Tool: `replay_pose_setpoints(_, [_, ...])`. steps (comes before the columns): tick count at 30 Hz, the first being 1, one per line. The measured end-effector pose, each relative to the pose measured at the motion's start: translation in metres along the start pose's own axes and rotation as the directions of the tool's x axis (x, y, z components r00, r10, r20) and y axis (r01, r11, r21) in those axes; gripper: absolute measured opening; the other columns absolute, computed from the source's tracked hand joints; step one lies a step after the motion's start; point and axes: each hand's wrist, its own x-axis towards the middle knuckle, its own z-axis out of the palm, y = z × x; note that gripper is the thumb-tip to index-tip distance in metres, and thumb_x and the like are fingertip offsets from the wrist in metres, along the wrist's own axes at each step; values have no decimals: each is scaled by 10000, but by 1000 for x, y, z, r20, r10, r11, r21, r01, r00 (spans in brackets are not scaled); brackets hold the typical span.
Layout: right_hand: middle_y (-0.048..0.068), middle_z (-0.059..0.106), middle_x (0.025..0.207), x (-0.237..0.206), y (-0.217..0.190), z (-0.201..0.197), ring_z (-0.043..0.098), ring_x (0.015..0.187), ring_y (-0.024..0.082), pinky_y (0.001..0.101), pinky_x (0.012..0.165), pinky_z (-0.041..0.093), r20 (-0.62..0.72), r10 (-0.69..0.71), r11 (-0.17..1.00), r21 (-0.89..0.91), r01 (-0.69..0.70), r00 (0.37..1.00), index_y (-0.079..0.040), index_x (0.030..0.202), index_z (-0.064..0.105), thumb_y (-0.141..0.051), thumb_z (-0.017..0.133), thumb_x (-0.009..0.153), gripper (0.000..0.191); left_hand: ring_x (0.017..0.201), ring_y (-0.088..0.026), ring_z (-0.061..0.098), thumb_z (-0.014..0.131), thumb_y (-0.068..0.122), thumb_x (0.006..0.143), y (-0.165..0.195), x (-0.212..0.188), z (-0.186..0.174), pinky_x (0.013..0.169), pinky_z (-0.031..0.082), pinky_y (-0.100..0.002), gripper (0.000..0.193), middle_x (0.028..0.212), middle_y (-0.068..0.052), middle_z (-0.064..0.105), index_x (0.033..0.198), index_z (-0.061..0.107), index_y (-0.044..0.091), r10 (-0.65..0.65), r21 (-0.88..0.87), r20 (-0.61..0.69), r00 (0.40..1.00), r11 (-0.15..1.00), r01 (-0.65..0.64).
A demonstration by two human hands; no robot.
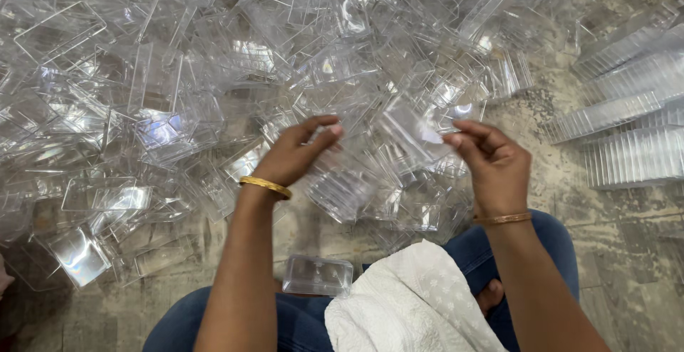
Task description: The person sits on the floor and repeatedly picks up small clear plastic containers from a large pile, aligns them, and stacks them into a neat pile. The person handles the containers by hand, occasionally adjusting the stack to keep it aligned.
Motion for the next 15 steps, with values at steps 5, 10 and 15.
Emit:
replay_pose_setpoints(5, [116, 786, 1000, -8, 3, 8, 769, 943, 164, 291, 889, 638, 177, 83, 990, 101, -102, 981, -17, 1134, 735, -67, 731, 899, 240, 1317, -262, 590, 558, 593, 933, 6, 2, 26, 1070, 493, -452, 740, 1530, -65, 488, 1545, 451, 189, 176, -255, 41, 984, 954, -160])
replay_pose_setpoints(10, [129, 799, 1019, -16, 5, 5, 783, 947, 187, 314, 874, 640, 250, 38, 998, 40, -50, 967, -15, 1146, 747, -80, 721, 909, 247, 1151, -238, 702, 524, 597, 927, 4, 3, 29, 1020, 512, -425, 710, 1492, -74, 548, 1534, 474, 231, 200, -195, 108, 974, 965, -176])
replay_pose_setpoints(15, [103, 817, 1050, -24, 16, -2, 778, 993, 179, 285, 866, 636, 403, 115, 993, -43, -107, 908, -58, 1158, 758, -125, 656, 938, 251, 1006, -215, 718, 565, 544, 954, 0, 3, 42, 929, 545, -426, 535, 1192, -124, 718, 1288, 624, 130, 164, -182, 47, 985, 971, -153])
